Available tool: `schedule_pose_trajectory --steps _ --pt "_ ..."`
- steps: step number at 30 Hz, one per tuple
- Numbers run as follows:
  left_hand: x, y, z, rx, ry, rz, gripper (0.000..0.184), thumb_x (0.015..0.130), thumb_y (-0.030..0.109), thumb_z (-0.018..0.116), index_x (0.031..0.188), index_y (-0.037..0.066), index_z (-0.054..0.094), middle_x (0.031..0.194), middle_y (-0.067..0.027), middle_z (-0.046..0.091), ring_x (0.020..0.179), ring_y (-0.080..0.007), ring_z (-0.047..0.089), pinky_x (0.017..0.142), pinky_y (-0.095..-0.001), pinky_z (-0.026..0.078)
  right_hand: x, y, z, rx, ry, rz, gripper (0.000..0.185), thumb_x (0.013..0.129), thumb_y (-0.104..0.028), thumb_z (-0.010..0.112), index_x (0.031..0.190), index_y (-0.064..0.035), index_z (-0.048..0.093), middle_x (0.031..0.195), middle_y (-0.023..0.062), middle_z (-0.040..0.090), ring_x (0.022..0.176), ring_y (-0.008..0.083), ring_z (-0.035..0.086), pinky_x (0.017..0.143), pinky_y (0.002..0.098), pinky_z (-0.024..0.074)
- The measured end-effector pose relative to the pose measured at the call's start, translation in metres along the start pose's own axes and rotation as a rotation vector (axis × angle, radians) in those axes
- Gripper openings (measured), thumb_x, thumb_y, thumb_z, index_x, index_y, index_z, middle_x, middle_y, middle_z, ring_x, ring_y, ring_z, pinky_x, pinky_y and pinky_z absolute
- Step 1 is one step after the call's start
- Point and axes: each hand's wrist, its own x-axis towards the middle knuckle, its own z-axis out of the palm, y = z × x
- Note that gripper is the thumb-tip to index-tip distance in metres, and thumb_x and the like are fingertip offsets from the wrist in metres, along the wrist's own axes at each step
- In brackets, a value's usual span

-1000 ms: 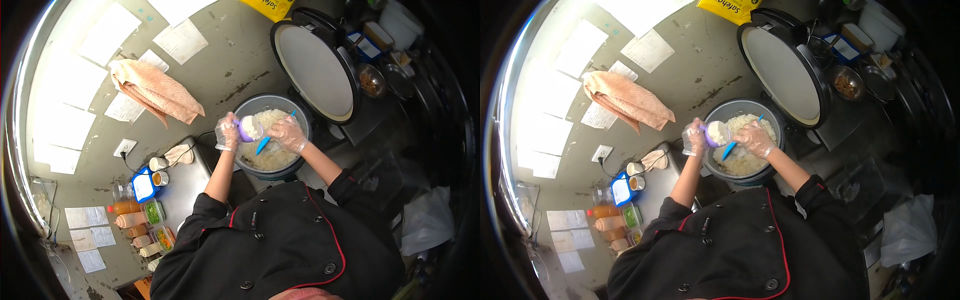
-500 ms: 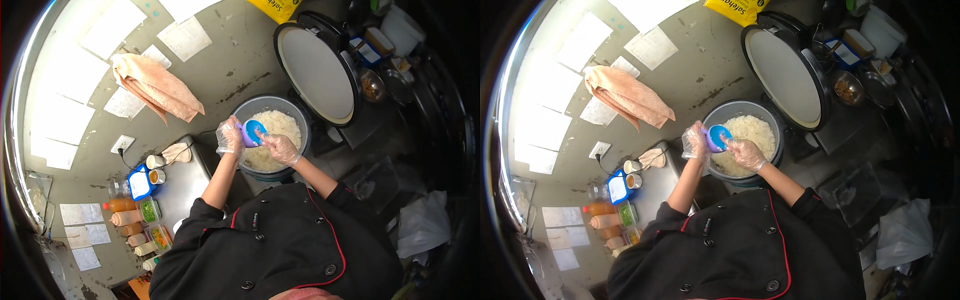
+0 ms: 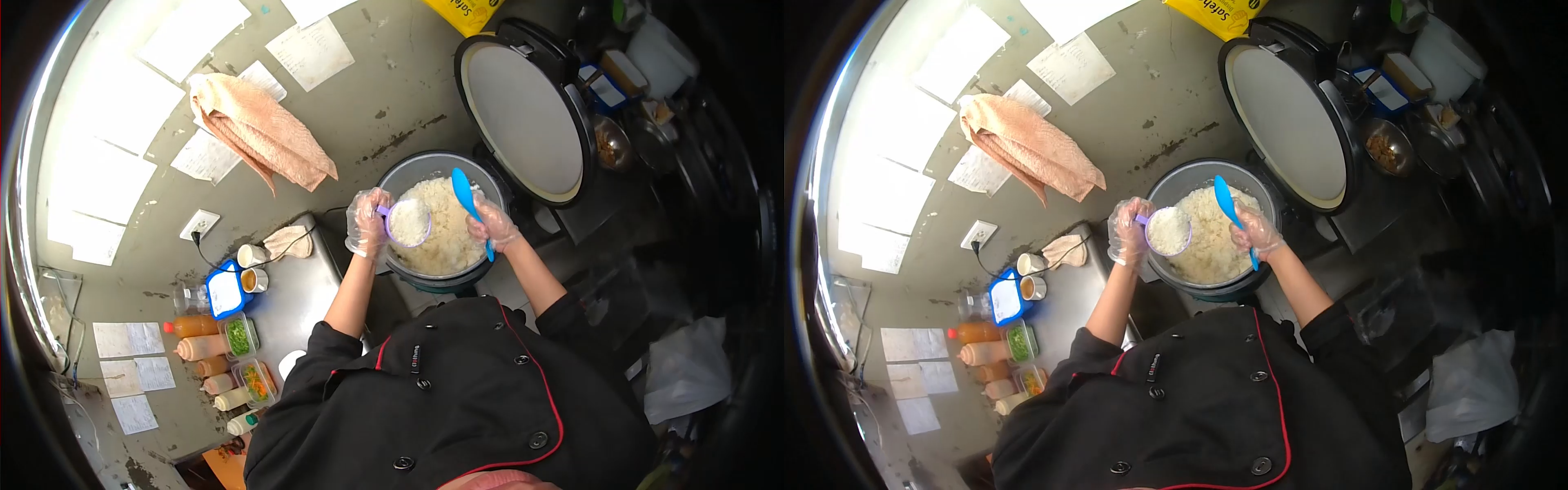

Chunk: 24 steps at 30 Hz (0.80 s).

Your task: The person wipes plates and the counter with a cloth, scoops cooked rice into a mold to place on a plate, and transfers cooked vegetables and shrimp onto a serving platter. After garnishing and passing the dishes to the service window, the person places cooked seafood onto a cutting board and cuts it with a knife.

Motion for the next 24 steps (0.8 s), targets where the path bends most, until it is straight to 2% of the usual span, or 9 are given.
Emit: schedule_pose_trajectory --steps 1,4,8,10,12,13,18,21,24 --pt "-0.002 0.003 0.004 0.108 0.019 0.002 0.029 0.091 0.024 0.051 0.068 0.007 0.045 0.065 -0.0012 0.044 0.061 -0.0109 0.039 0.055 -0.0255 0.033 0.011 0.013 -0.013 -0.099 0.140 0.090 0.055 0.090 -0.057 0.039 0.056 -0.0136 0.035 0.047 -0.0031 0.029 0.036 0.0077 0.025 0.036 0.0230 0.0191" --pt "-0.003 0.012 0.016 0.078 0.055 -0.042 0.026 0.089 0.022 0.053 0.071 0.006 0.045 0.067 -0.0023 0.044 0.064 -0.0127 0.040 0.060 -0.0272 0.036 0.016 0.025 -0.007 -0.006 -0.108 0.284 0.056 0.089 -0.060 0.039 0.057 -0.0145 0.035 0.046 -0.0033 0.032 0.037 0.0073 0.027 0.035 0.0222 0.0197" --pt "-0.002 0.008 0.007 0.011 -0.008 -0.021 0.022 0.086 0.021 0.056 0.072 0.006 0.046 0.069 -0.0044 0.049 0.067 -0.0151 0.045 0.066 -0.0281 0.039 0.009 0.038 0.055 -0.386 0.230 -0.242 0.037 0.093 -0.038 0.049 0.092 -0.0035 0.064 0.051 -0.0030 0.044 0.038 0.0106 0.038 0.038 0.0247 0.0313" --pt "-0.003 0.009 0.008 0.063 0.032 -0.010 0.023 0.085 0.022 0.056 0.072 0.005 0.047 0.069 -0.0047 0.050 0.067 -0.0155 0.046 0.065 -0.0280 0.039 0.013 0.042 0.057 -1.117 0.340 -0.644 0.035 0.092 -0.022 0.052 0.123 -0.0060 0.054 0.066 0.0066 0.062 0.051 0.0251 0.055 0.053 0.0311 0.0454" --pt "-0.005 0.020 0.022 0.117 0.119 -0.012 0.024 0.085 0.023 0.056 0.071 0.005 0.048 0.068 -0.0045 0.051 0.067 -0.0152 0.046 0.064 -0.0279 0.038 -0.006 0.033 0.090 -1.370 0.470 -0.583 0.037 0.091 -0.020 0.053 0.126 -0.0083 0.052 0.075 0.0142 0.065 0.059 0.0318 0.059 0.060 0.0330 0.0476" --pt "-0.004 0.021 0.027 0.114 0.145 -0.026 0.027 0.086 0.024 0.055 0.067 0.005 0.046 0.066 -0.0031 0.048 0.064 -0.0143 0.044 0.061 -0.0277 0.036 -0.005 0.038 0.095 -1.365 0.477 -0.669 0.037 0.089 -0.016 0.054 0.126 -0.0128 0.053 0.077 0.0221 0.060 0.064 0.0350 0.060 0.058 0.0330 0.0466" --pt "-0.009 0.041 0.048 0.011 0.088 -0.139 0.032 0.087 0.024 0.053 0.060 0.008 0.042 0.060 0.0005 0.039 0.057 -0.0116 0.036 0.054 -0.0267 0.032 -0.003 0.042 0.097 -1.363 0.331 -0.704 0.039 0.087 -0.015 0.056 0.127 -0.0155 0.052 0.070 0.0214 0.056 0.060 0.0340 0.057 0.057 0.0346 0.0456" --pt "-0.007 0.024 0.039 0.494 0.125 -0.006 0.033 0.087 0.024 0.053 0.060 0.010 0.041 0.060 0.0016 0.038 0.058 -0.0104 0.034 0.054 -0.0258 0.031 -0.001 0.044 0.089 -1.417 0.279 -0.723 0.036 0.089 -0.017 0.055 0.125 -0.0109 0.054 0.062 0.0196 0.051 0.047 0.0288 0.048 0.051 0.0328 0.0414" --pt "-0.006 0.025 0.029 0.106 0.068 -0.274 0.033 0.087 0.022 0.053 0.060 0.011 0.039 0.060 0.0023 0.037 0.058 -0.0093 0.033 0.054 -0.0254 0.030 0.013 0.039 0.064 -1.447 0.176 -0.616 0.035 0.092 -0.019 0.051 0.125 -0.0090 0.053 0.069 0.0107 0.062 0.050 0.0215 0.053 0.053 0.0309 0.0433"
